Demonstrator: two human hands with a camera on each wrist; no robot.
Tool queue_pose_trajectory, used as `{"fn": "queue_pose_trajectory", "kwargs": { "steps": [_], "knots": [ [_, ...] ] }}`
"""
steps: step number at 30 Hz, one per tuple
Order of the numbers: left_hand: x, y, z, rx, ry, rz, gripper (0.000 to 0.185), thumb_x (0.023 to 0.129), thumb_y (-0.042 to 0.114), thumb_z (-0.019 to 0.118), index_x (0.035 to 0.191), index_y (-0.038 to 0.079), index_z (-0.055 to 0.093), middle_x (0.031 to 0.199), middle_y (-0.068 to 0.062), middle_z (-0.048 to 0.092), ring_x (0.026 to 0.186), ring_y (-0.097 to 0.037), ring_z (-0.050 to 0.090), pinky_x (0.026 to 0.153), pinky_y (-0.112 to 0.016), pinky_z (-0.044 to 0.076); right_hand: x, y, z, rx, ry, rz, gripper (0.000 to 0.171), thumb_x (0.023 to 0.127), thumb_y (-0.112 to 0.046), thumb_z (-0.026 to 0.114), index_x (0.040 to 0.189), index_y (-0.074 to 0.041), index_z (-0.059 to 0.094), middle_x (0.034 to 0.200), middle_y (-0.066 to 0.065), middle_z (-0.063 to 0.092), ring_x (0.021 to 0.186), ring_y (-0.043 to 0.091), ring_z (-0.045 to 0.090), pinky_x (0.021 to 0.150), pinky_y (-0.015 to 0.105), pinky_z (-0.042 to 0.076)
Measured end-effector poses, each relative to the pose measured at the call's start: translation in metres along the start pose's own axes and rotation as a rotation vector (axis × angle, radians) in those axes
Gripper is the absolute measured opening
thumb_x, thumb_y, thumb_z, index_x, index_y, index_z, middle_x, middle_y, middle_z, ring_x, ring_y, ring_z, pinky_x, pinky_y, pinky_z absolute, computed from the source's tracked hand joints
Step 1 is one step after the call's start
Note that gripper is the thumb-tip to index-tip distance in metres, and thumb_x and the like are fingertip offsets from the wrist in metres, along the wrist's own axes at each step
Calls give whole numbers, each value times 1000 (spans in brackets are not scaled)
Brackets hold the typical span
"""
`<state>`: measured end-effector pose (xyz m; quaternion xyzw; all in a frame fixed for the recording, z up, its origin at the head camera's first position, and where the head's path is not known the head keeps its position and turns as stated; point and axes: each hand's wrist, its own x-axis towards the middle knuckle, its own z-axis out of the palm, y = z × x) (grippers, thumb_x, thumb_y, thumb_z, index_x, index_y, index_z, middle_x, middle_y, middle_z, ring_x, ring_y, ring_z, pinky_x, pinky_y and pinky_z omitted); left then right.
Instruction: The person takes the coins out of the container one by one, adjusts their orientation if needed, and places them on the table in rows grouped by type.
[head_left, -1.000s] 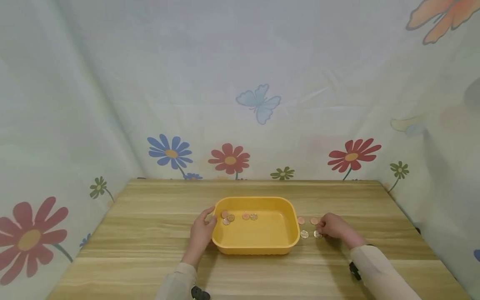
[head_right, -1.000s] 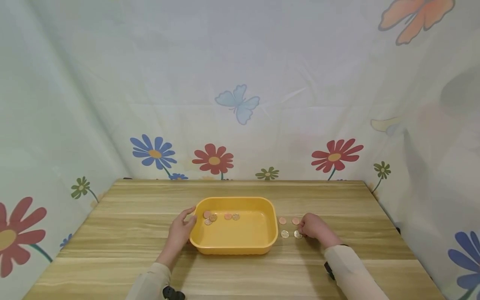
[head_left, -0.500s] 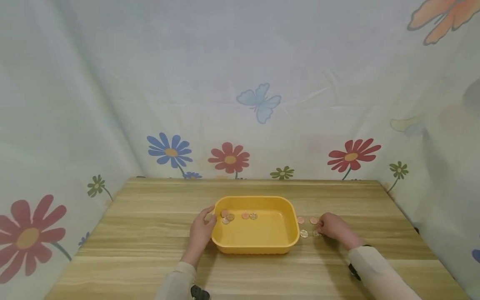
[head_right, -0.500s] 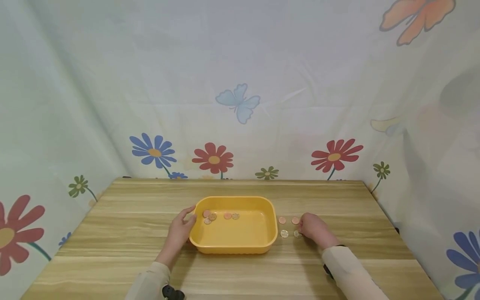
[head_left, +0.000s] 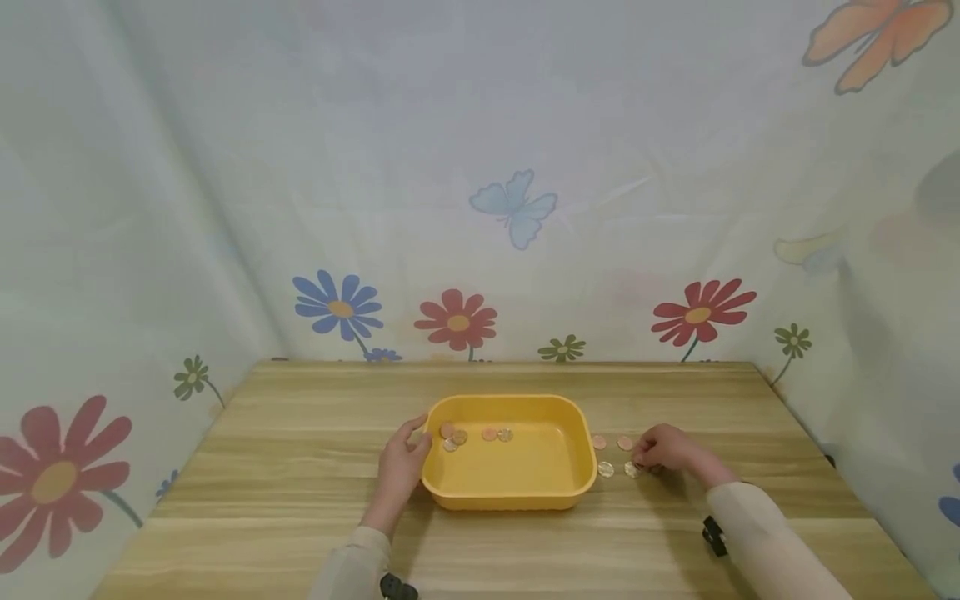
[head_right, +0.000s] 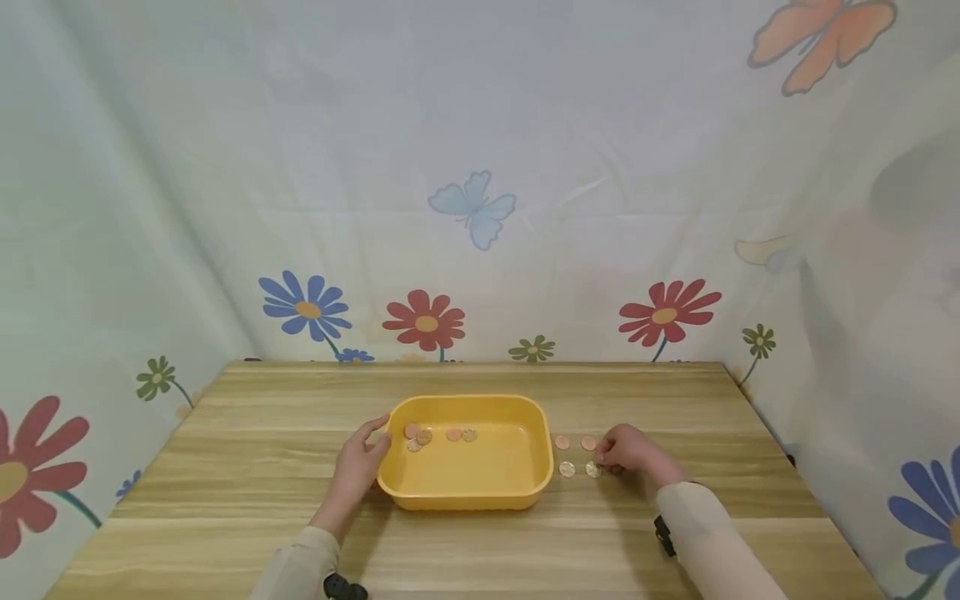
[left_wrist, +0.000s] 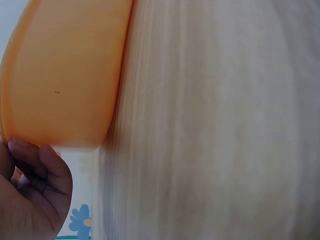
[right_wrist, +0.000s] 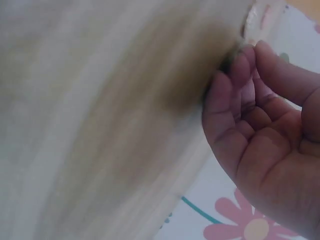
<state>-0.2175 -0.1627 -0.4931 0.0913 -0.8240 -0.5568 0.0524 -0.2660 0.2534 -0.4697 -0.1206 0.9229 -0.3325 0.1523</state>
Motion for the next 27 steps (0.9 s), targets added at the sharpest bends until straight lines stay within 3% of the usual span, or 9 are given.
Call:
{"fn": "queue_pose_trajectory", "kwargs": {
  "steps": [6,12,20,27],
  "knots": [
    [0,-2,0,3,3,1,44,105,19,54,147,8,54,66,-12,59,48,-11,49,47,-26,47,-1,-15,-11,22,-1,-74,13,97,-5,64,97,7,66,81,9,63,73,16,53,63,28,48],
    [1,-4,0,3,0,0,44,105,20,54,148,8,53,69,-13,62,50,-11,51,48,-26,48,-5,-51,-26,-1,7,-147,18,102,-12,60,106,5,65,91,12,65,80,19,56,70,31,51],
    [2,-5,1,3,3,14,44,105,18,54,147,7,53,63,-8,55,47,-10,47,46,-25,45,-1,-101,-39,-76,-16,-232,22,103,-19,60,108,1,68,91,8,67,82,19,60,71,28,51],
    [2,-4,1,15,9,22,44,105,18,54,147,7,54,59,-3,50,46,-9,45,45,-23,43,12,-126,-40,-112,-95,-262,20,103,-20,59,107,-4,69,93,10,67,83,18,60,76,30,53]
  ]
}}
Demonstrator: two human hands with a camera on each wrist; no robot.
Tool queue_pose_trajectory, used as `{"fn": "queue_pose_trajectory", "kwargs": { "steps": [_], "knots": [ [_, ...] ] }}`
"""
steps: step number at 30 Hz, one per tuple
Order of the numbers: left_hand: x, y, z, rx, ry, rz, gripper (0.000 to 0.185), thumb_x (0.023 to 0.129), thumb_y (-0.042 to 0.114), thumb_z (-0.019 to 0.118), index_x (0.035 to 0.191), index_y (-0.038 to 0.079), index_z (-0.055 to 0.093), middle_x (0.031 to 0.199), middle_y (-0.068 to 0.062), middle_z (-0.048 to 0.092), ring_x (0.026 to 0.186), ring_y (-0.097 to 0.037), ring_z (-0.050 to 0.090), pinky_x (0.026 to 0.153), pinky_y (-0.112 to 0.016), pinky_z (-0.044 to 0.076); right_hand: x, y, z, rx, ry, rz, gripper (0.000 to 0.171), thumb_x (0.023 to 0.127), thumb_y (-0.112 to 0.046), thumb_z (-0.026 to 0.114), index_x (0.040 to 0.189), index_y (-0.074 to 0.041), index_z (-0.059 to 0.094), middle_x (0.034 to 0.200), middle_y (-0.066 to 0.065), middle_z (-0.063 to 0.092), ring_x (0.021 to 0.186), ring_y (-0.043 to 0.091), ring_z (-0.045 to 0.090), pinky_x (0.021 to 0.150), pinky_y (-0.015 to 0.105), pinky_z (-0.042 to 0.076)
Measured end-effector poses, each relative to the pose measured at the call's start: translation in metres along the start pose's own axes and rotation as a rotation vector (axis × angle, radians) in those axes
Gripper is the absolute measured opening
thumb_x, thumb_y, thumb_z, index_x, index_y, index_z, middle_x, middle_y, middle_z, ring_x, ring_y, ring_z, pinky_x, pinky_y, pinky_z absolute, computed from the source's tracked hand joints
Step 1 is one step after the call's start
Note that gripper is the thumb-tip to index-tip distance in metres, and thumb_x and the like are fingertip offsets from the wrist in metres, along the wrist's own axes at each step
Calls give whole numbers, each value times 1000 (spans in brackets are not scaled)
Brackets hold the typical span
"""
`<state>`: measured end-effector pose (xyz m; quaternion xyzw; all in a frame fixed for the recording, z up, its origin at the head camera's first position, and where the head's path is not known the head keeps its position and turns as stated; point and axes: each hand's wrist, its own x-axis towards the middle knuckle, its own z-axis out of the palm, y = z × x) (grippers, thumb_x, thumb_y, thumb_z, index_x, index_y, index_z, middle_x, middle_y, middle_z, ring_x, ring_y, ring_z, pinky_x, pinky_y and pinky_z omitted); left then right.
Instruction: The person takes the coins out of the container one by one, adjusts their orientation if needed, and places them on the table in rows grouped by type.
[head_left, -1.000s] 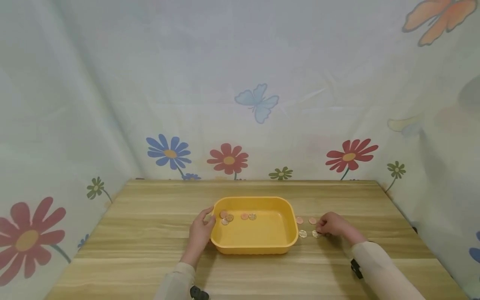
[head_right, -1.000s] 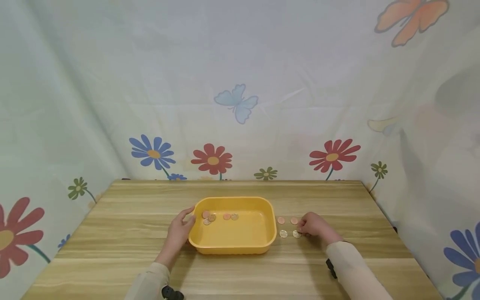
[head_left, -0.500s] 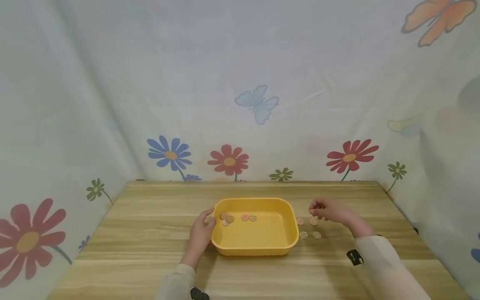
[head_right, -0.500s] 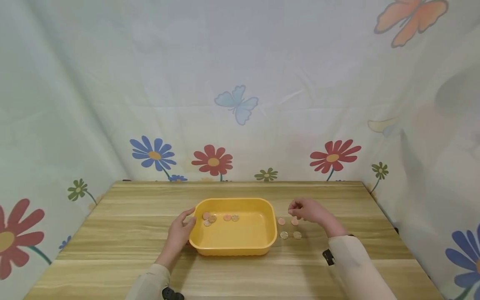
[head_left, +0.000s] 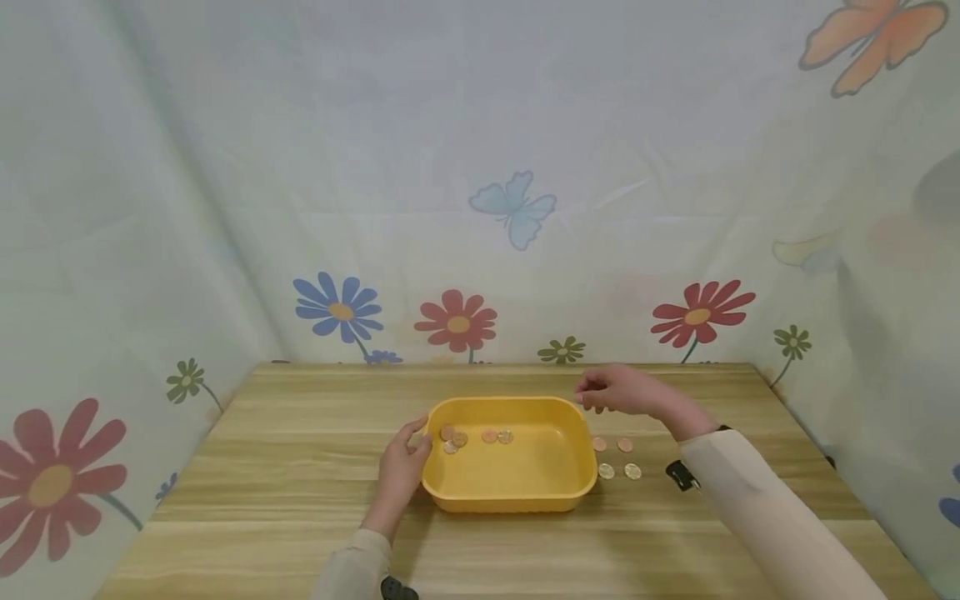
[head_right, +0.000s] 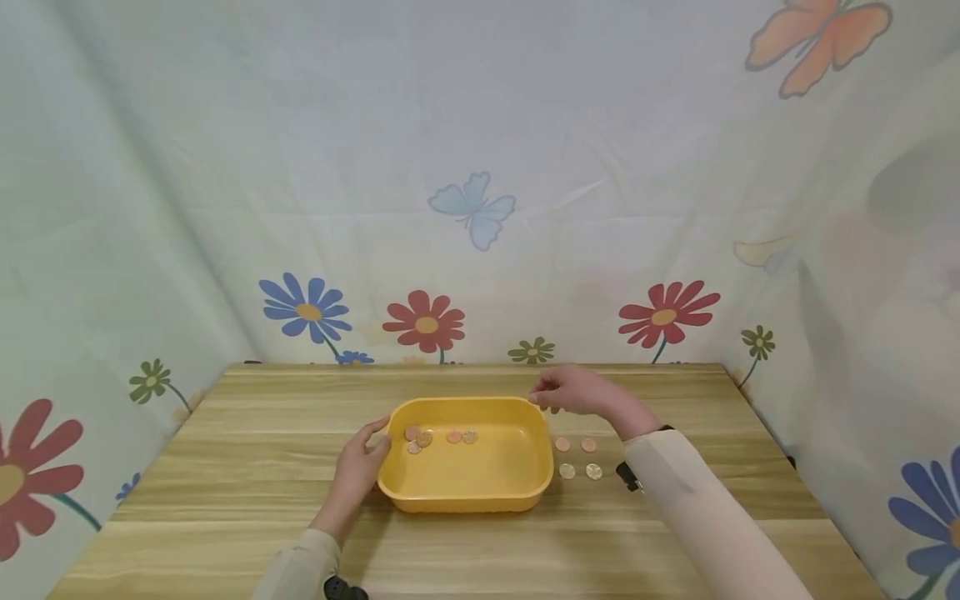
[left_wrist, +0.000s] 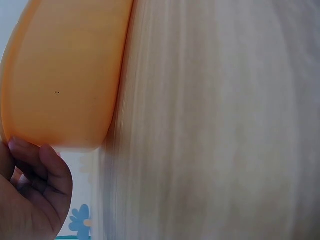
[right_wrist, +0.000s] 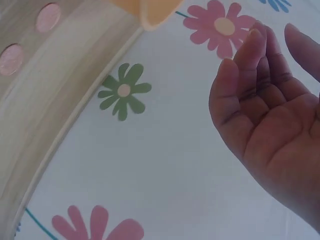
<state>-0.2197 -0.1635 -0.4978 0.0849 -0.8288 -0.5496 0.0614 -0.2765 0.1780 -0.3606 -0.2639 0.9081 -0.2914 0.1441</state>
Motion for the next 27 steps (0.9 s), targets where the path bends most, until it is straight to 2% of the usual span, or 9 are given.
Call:
{"fn": "queue_pose_trajectory", "kwargs": {
  "steps": [4,8,12,15,17,21,27],
  "knots": [
    [0,0,0,7,3,-1,44,105,18,54,147,7,54,60,-4,52,47,-10,46,45,-23,43,13,-11,0,4,-26,-34,20,103,-19,58,105,-2,69,96,18,69,82,16,61,77,35,56],
    [0,-1,0,7,7,-5,44,104,19,54,147,6,54,65,-10,59,48,-10,49,46,-24,45,26,-22,3,-7,-47,-23,20,103,-19,58,105,-3,69,99,17,71,84,16,63,80,36,58],
    [0,-1,0,7,5,-7,44,104,18,54,147,6,54,71,-15,65,50,-11,52,47,-25,46,38,-31,9,-18,-74,-22,21,104,-21,58,105,-4,70,98,15,71,85,23,64,79,32,57],
    [1,0,-1,10,5,-8,44,104,19,54,147,6,53,76,-18,68,50,-11,52,47,-25,47,46,-36,12,-17,-99,-43,22,104,-22,59,105,-3,69,95,14,70,87,28,65,79,34,58],
    [1,1,-1,12,4,-7,44,105,19,54,147,6,53,78,-19,69,51,-11,53,47,-26,48,51,-39,15,-17,-108,-41,21,104,-22,59,105,-3,70,94,11,70,86,26,65,80,36,59],
    [0,1,-1,13,0,-12,44,105,19,54,148,7,53,79,-19,69,52,-12,54,48,-25,48,59,-46,22,-4,-129,-22,23,103,-24,60,107,-4,70,99,14,71,83,19,64,85,42,59],
    [0,1,-1,15,-6,-12,45,105,19,53,148,7,53,76,-17,68,52,-12,54,49,-25,47,73,-53,36,25,-145,5,22,103,-23,61,107,-4,71,101,14,72,85,19,64,83,37,58]
  ]
}}
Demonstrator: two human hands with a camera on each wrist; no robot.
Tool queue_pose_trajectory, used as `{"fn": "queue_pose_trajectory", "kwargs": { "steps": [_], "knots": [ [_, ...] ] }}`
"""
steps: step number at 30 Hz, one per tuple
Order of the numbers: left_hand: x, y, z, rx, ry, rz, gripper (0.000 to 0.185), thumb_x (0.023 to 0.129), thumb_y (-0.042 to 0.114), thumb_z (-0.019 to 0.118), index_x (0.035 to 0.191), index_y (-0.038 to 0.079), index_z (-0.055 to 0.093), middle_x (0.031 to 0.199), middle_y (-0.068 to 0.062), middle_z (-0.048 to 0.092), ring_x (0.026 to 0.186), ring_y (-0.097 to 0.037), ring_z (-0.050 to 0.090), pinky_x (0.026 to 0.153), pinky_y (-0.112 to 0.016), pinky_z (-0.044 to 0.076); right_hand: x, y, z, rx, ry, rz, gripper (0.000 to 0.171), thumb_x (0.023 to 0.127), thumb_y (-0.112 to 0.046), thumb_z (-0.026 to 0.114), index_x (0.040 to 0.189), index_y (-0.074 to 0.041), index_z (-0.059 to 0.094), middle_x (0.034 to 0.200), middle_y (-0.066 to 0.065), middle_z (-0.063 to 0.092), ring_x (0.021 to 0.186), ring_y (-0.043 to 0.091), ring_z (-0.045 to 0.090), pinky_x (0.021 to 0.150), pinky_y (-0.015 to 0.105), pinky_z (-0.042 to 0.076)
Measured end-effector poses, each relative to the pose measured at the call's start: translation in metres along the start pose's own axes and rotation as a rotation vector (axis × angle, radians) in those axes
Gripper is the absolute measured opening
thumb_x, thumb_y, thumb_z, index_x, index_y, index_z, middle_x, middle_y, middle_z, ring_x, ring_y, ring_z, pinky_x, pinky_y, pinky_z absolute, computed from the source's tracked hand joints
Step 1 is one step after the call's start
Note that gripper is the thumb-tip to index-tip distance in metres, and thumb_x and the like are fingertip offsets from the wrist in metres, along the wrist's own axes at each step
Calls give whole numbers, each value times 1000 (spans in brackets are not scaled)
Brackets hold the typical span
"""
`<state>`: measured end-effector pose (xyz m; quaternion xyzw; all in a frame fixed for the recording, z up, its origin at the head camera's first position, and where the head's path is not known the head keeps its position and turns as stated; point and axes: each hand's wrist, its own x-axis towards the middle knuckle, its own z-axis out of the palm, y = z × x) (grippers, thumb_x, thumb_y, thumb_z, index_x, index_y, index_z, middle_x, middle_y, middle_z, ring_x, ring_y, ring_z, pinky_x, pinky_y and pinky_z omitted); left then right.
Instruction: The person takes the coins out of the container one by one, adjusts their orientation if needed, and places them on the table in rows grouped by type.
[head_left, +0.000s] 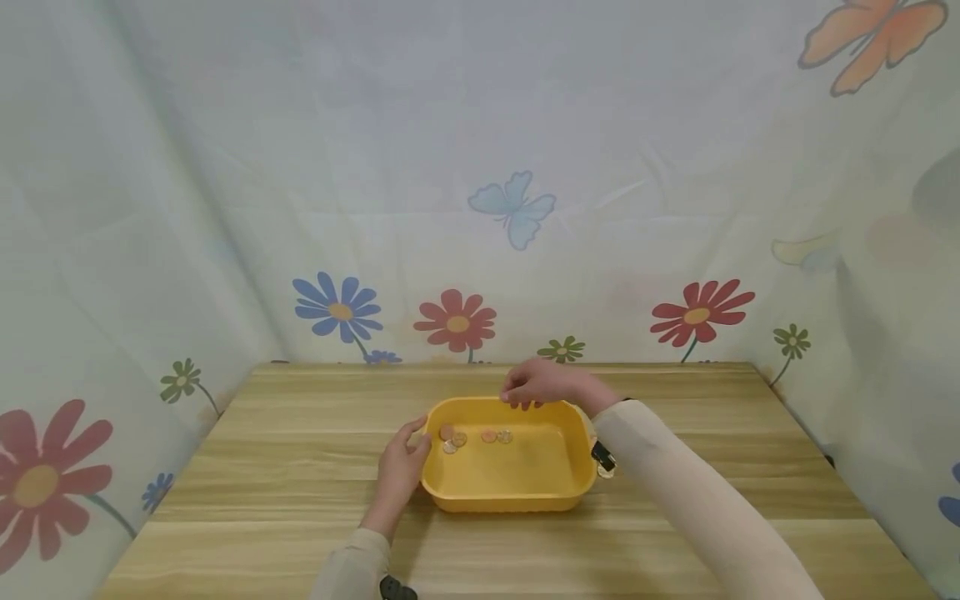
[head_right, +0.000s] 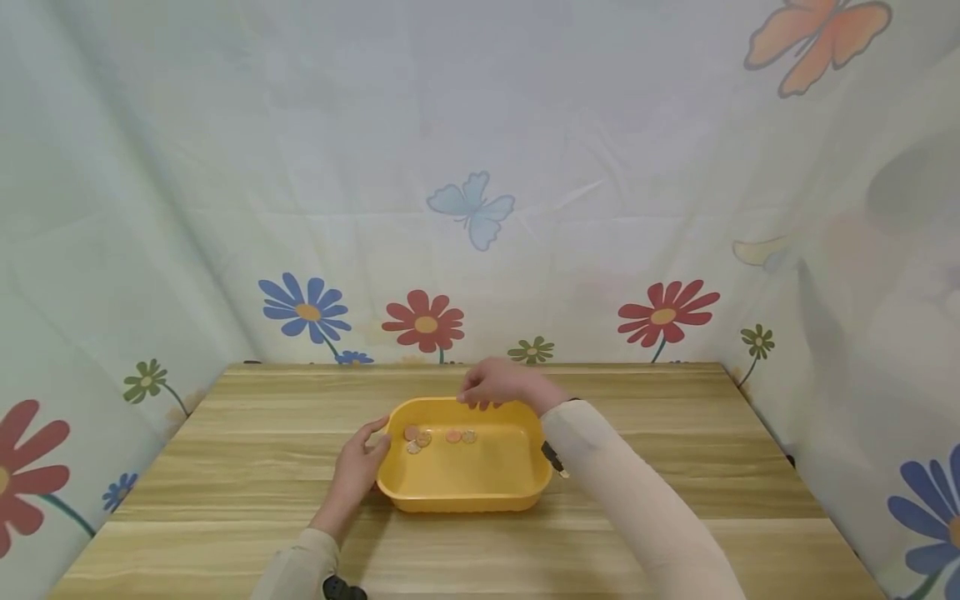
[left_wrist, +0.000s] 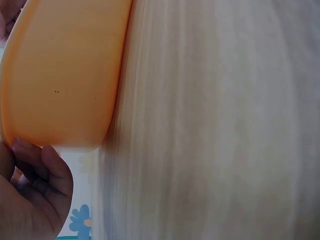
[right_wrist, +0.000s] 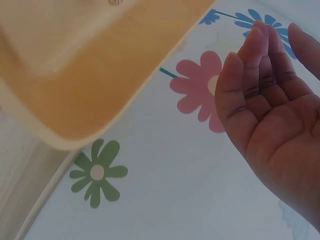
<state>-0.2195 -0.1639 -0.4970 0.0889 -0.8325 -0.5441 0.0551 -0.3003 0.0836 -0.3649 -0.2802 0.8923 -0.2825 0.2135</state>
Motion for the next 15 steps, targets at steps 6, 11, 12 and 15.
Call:
{"fn": "queue_pose_trajectory", "kwargs": {
  "steps": [6,11,12,15],
  "knots": [
    [-1,0,0,-13,2,6,45,104,17,54,147,6,53,69,-12,62,50,-11,51,48,-26,47,19,1,16,-9,-20,20,27,103,-23,61,116,-3,71,111,17,73,93,23,68,83,31,58],
    [-1,1,-1,-11,3,5,44,105,18,54,147,7,53,71,-14,64,51,-11,52,49,-25,47,31,-1,27,-31,-37,9,23,102,-20,62,114,-3,72,109,13,74,93,20,68,88,36,59],
    [-1,1,-1,-11,2,5,44,105,18,54,147,7,53,73,-15,65,52,-11,53,49,-25,47,33,-2,30,-30,-36,11,22,101,-19,63,113,-4,72,108,12,74,92,19,68,88,36,59],
    [-1,2,-1,-15,-1,0,44,105,17,54,147,7,53,75,-16,67,54,-12,54,50,-25,47,41,-1,37,-40,-30,11,19,101,-21,65,111,-8,73,105,5,74,90,16,68,82,31,57]
  ]
}}
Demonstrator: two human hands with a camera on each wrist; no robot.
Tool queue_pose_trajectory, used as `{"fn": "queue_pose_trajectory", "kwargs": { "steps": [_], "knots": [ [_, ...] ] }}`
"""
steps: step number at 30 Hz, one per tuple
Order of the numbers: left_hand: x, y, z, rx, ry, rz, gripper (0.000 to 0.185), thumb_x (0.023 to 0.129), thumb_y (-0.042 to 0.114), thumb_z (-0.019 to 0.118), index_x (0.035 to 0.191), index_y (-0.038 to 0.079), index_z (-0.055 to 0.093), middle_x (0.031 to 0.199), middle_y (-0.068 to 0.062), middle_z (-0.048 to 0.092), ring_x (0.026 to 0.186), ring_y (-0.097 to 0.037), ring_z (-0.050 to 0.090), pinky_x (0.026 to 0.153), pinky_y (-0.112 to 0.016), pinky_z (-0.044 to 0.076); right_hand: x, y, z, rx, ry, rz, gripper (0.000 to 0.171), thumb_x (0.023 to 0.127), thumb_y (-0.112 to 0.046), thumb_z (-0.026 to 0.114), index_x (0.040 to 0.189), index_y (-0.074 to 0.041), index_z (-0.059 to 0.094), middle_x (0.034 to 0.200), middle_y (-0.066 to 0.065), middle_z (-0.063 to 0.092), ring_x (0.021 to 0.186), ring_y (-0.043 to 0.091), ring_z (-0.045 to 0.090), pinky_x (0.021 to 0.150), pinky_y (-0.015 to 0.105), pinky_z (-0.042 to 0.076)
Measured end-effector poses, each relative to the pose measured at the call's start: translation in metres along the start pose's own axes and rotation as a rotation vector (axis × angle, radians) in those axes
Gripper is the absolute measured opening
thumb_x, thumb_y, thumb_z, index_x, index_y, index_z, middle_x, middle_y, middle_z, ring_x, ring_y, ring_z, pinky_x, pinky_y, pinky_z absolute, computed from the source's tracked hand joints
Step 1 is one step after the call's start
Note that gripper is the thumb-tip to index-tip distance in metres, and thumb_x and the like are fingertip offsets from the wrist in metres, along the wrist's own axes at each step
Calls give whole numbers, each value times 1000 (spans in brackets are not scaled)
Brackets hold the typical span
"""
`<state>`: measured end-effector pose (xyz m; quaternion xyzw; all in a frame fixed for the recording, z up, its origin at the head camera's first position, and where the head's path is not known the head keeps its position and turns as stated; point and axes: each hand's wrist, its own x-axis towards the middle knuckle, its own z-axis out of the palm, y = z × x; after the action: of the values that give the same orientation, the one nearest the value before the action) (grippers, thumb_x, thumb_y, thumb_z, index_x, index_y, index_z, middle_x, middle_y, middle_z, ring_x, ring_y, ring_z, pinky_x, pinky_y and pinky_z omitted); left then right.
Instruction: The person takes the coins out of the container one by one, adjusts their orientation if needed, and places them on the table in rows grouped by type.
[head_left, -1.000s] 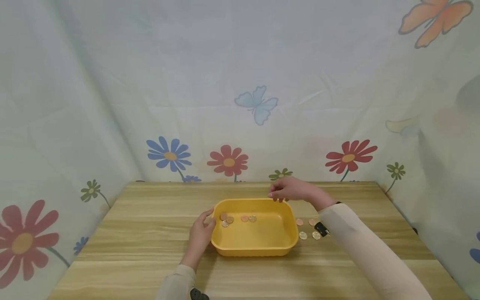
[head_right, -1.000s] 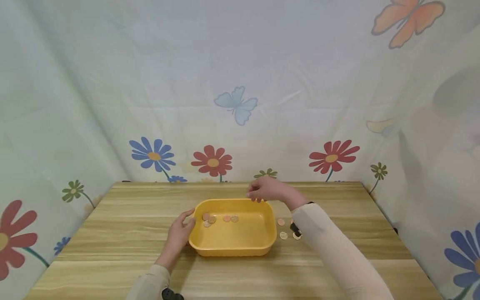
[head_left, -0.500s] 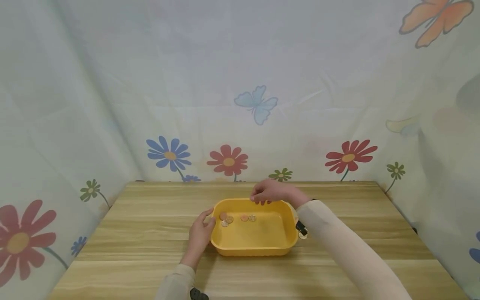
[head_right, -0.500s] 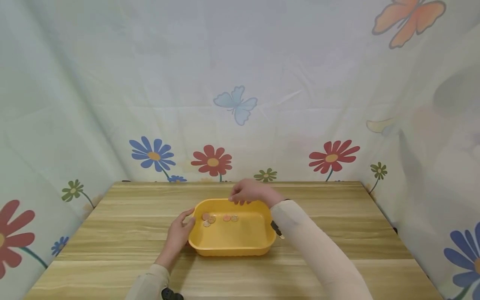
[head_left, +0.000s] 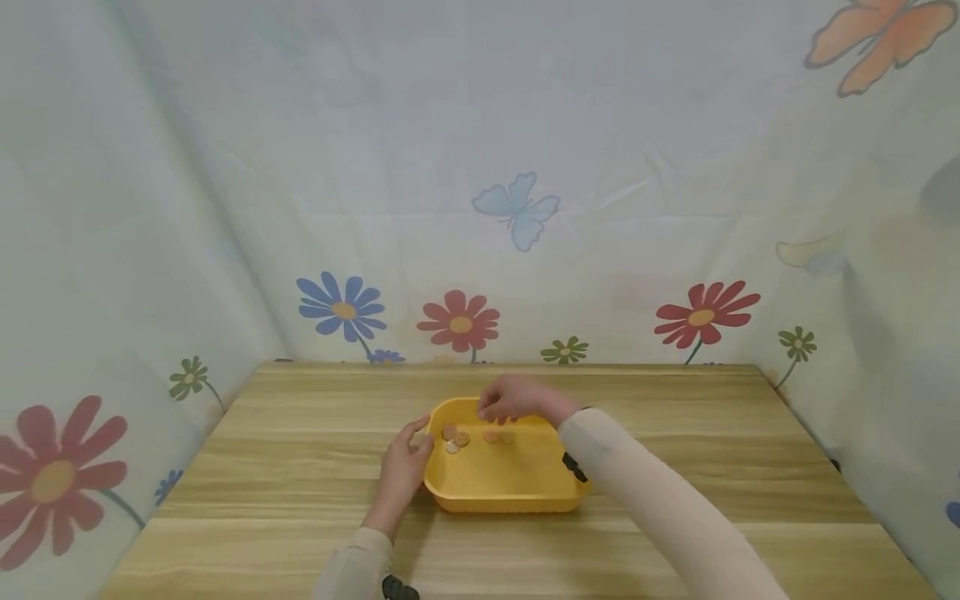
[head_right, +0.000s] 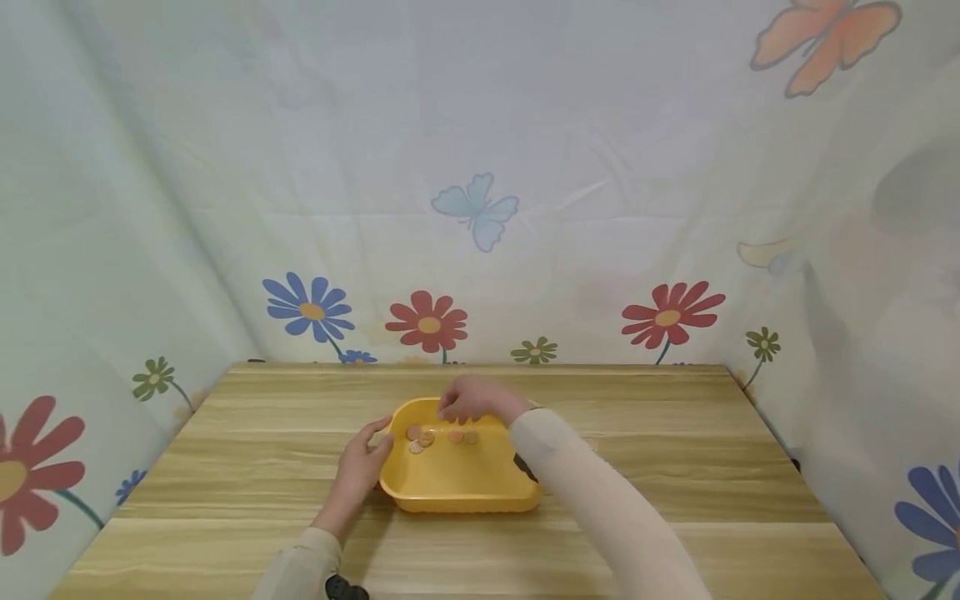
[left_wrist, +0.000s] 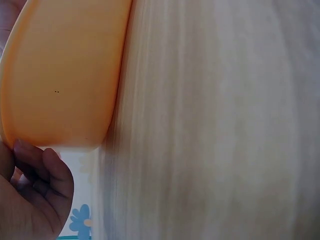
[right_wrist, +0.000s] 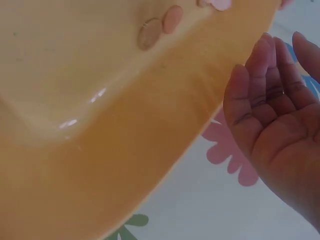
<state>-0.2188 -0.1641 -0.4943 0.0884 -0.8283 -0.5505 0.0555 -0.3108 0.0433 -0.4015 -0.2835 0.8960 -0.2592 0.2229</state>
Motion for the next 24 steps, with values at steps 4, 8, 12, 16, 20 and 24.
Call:
{"fn": "queue_pose_trajectory", "kwargs": {
  "steps": [4,8,12,16,20,24],
  "knots": [
    [2,0,1,11,13,0,44,104,17,55,147,8,54,72,-15,64,53,-11,52,49,-24,46,12,5,11,-8,3,-18,17,100,-23,65,108,-10,74,99,5,74,88,17,68,78,30,56],
    [3,-1,2,16,24,-2,44,103,17,56,146,8,55,73,-16,65,53,-11,52,49,-23,46,22,9,22,0,1,-26,17,100,-20,66,108,-8,75,96,12,75,86,26,69,77,36,58],
    [2,0,2,6,20,2,44,103,17,56,146,8,55,70,-15,64,52,-11,52,48,-23,45,30,12,33,25,29,-1,19,98,-14,67,112,-4,75,94,15,75,80,27,69,72,34,59],
    [1,1,2,16,22,12,44,103,17,56,146,7,55,63,-6,56,49,-8,46,47,-22,43,36,14,43,60,57,15,21,97,-10,67,115,0,74,86,14,73,67,18,61,63,28,54],
    [0,3,1,23,14,22,44,103,17,55,146,5,54,59,0,50,50,-8,45,48,-22,42,41,16,51,111,62,29,24,95,-8,69,117,1,72,74,5,64,59,12,52,56,22,45],
    [-1,4,0,21,8,18,45,104,17,55,147,5,54,61,-3,53,51,-8,46,49,-23,42,44,18,58,125,73,24,27,94,-5,69,120,2,72,74,0,62,58,9,50,54,18,42]
  ]
}}
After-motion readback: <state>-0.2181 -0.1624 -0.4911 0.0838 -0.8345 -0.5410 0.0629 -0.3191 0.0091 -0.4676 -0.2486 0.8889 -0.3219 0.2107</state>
